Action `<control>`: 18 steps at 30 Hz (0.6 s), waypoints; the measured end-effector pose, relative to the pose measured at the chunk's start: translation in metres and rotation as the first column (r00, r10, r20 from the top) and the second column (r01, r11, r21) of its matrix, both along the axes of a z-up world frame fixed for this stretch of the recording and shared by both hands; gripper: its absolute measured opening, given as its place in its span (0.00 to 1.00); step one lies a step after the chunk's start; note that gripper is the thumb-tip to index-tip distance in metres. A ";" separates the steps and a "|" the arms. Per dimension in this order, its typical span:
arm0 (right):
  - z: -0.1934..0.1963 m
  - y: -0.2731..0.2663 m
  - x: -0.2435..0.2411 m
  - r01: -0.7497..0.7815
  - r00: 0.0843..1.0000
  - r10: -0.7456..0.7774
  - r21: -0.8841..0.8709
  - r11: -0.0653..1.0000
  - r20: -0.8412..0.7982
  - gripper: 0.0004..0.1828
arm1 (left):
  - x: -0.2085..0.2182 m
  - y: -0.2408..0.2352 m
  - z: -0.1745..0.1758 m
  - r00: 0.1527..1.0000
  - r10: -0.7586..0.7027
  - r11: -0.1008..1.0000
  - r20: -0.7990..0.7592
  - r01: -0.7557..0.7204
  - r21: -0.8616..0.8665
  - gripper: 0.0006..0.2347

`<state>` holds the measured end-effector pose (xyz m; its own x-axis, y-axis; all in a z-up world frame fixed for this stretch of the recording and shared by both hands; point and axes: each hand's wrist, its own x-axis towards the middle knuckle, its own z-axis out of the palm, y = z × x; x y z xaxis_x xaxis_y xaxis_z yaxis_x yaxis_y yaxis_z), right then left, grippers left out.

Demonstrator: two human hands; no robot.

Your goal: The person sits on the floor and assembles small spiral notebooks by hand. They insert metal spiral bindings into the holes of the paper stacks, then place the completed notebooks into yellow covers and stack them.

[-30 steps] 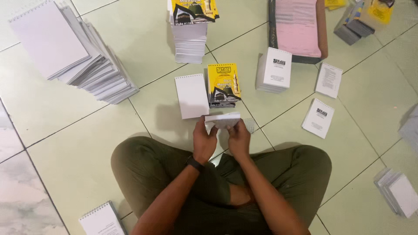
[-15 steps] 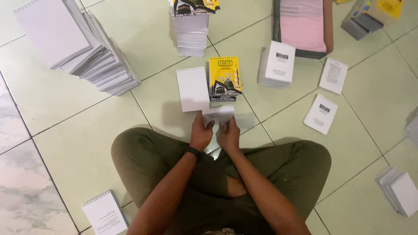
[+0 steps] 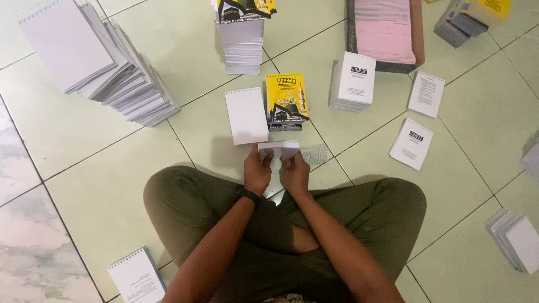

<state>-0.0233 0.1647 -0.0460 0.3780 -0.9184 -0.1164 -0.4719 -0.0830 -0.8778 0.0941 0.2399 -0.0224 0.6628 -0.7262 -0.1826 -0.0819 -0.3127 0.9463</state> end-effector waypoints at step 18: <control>0.086 0.000 -0.001 -0.018 0.968 0.064 -0.187 0.982 0.243 0.30 | 0.002 0.002 0.006 1.000 0.004 0.995 0.026 -0.001 -0.099 0.11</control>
